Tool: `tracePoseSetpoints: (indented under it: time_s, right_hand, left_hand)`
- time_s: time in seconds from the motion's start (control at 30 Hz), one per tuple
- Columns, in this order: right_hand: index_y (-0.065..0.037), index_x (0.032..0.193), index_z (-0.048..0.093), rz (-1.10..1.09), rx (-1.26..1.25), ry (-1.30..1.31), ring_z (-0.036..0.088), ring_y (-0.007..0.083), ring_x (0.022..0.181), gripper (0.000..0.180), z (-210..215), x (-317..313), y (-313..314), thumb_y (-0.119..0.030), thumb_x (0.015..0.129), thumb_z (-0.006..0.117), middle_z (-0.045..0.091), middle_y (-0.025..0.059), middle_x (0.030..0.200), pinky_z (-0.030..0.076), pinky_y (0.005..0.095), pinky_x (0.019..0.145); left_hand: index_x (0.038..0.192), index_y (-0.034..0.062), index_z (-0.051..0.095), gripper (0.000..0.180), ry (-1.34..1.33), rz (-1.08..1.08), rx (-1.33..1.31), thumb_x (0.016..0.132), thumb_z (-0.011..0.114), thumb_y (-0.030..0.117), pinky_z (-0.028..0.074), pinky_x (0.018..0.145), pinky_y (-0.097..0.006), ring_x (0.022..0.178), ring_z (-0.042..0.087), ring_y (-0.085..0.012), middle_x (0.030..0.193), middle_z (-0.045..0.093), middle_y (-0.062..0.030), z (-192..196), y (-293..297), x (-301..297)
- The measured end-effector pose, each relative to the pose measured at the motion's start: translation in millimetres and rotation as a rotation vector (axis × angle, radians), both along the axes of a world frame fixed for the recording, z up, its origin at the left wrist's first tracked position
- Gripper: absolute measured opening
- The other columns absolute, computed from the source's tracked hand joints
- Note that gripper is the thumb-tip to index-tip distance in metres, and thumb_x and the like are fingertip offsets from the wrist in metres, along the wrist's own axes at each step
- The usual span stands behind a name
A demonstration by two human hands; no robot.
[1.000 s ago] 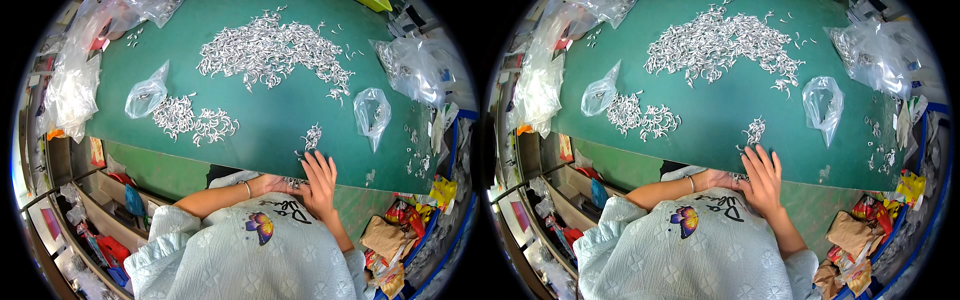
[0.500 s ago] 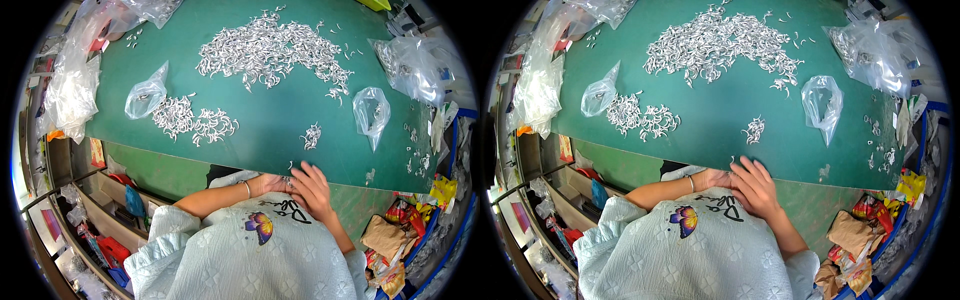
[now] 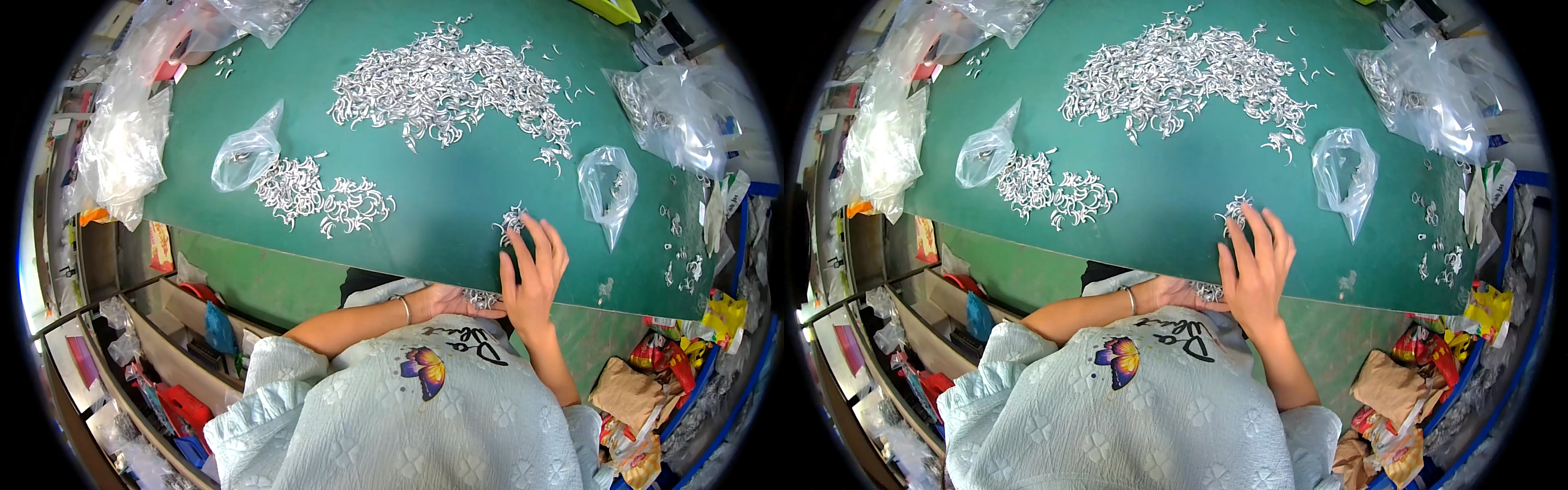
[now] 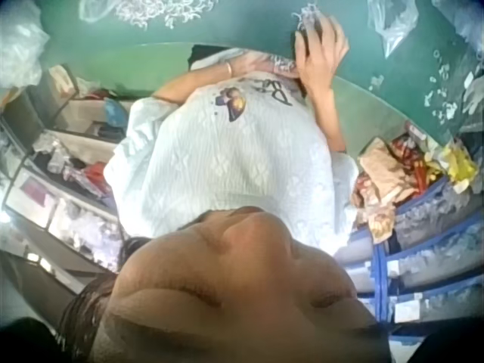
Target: The person sorts curved metal parts by hand on a green workbench and places some of them into a plastic bag.
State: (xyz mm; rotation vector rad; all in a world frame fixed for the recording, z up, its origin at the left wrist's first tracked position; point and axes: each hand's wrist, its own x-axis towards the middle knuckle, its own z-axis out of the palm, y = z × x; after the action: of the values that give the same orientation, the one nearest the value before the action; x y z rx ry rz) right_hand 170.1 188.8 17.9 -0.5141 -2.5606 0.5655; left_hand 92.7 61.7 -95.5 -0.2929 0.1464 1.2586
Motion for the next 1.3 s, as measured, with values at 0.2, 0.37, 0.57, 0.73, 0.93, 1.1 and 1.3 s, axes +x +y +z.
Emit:
tracePoseSetpoints:
  time_s: [0.2, 0.37, 0.57, 0.73, 0.93, 1.1, 1.3]
  right_hand:
    - [-0.002, 0.123, 0.060, -0.008, 0.024, -0.191, 0.036, 0.0371, 0.138, 0.039, -9.9, -2.4, -14.4, -0.018, 0.087, 0.064, 0.052, 0.0112, 0.137, 0.020, 0.0622, 0.109]
    - [0.001, 0.129, 0.057, 0.120, -0.053, -0.204, 0.035, 0.0323, 0.141, 0.049, -10.4, 4.6, -19.1, -0.022, 0.086, 0.064, 0.050, 0.0098, 0.142, 0.014, 0.0654, 0.110]
    - [0.000, 0.137, 0.051, 0.175, -0.061, -0.293, 0.027, 0.0380, 0.145, 0.050, -10.4, 3.4, -25.2, -0.023, 0.092, 0.053, 0.042, 0.0109, 0.150, 0.004, 0.0677, 0.111]
    - [0.001, 0.139, 0.048, -0.009, -0.018, -0.310, 0.023, 0.0389, 0.146, 0.055, -7.2, 4.1, -18.6, -0.024, 0.091, 0.055, 0.037, 0.0115, 0.153, 0.002, 0.0714, 0.109]
    - [0.002, 0.136, 0.051, 0.081, -0.090, -0.300, 0.025, 0.0383, 0.146, 0.053, -9.1, 8.1, -26.3, -0.022, 0.090, 0.056, 0.042, 0.0101, 0.151, 0.001, 0.0715, 0.108]
    - [0.002, 0.133, 0.053, 0.044, -0.043, -0.258, 0.027, 0.0362, 0.144, 0.053, -0.5, 4.7, -20.3, -0.027, 0.089, 0.060, 0.045, 0.0080, 0.148, 0.002, 0.0724, 0.107]
    - [0.001, 0.125, 0.060, -0.043, -0.006, -0.270, 0.032, 0.0362, 0.141, 0.043, -4.1, 12.9, -10.8, -0.023, 0.089, 0.061, 0.051, 0.0068, 0.140, 0.005, 0.0693, 0.109]
  left_hand:
    - [0.135, 0.0128, 0.050, 0.054, 0.158, -0.034, -0.150, 0.099, 0.045, 0.052, 0.052, 0.095, -0.048, 0.117, 0.060, -0.0250, 0.134, 0.058, -0.0095, -4.0, -4.0, 2.3]
    - [0.138, 0.0093, 0.046, 0.058, 0.103, -0.034, -0.189, 0.099, 0.045, 0.052, 0.050, 0.099, -0.046, 0.121, 0.058, -0.0265, 0.137, 0.054, -0.0128, -30.2, -10.6, 10.6]
    - [0.136, 0.0054, 0.047, 0.057, 0.024, -0.074, -0.188, 0.099, 0.048, 0.048, 0.050, 0.100, -0.046, 0.120, 0.059, -0.0265, 0.137, 0.054, -0.0157, -26.8, -14.3, 5.1]
    - [0.136, 0.0058, 0.047, 0.057, 0.121, -0.063, -0.200, 0.099, 0.049, 0.048, 0.051, 0.098, -0.048, 0.118, 0.060, -0.0263, 0.136, 0.054, -0.0150, -4.7, -3.2, 1.2]
    - [0.135, 0.0074, 0.049, 0.054, 0.111, -0.048, -0.167, 0.099, 0.049, 0.048, 0.051, 0.098, -0.048, 0.118, 0.060, -0.0263, 0.134, 0.057, -0.0140, -3.1, -4.5, -0.6]
    - [0.134, 0.0088, 0.051, 0.052, 0.124, -0.042, -0.175, 0.099, 0.049, 0.047, 0.052, 0.097, -0.048, 0.117, 0.061, -0.0262, 0.132, 0.059, -0.0132, -3.1, -4.4, -0.5]
    - [0.134, 0.0113, 0.052, 0.050, 0.048, -0.006, -0.082, 0.099, 0.048, 0.046, 0.051, 0.097, -0.049, 0.117, 0.061, -0.0260, 0.131, 0.060, -0.0104, -7.3, -3.1, 1.1]
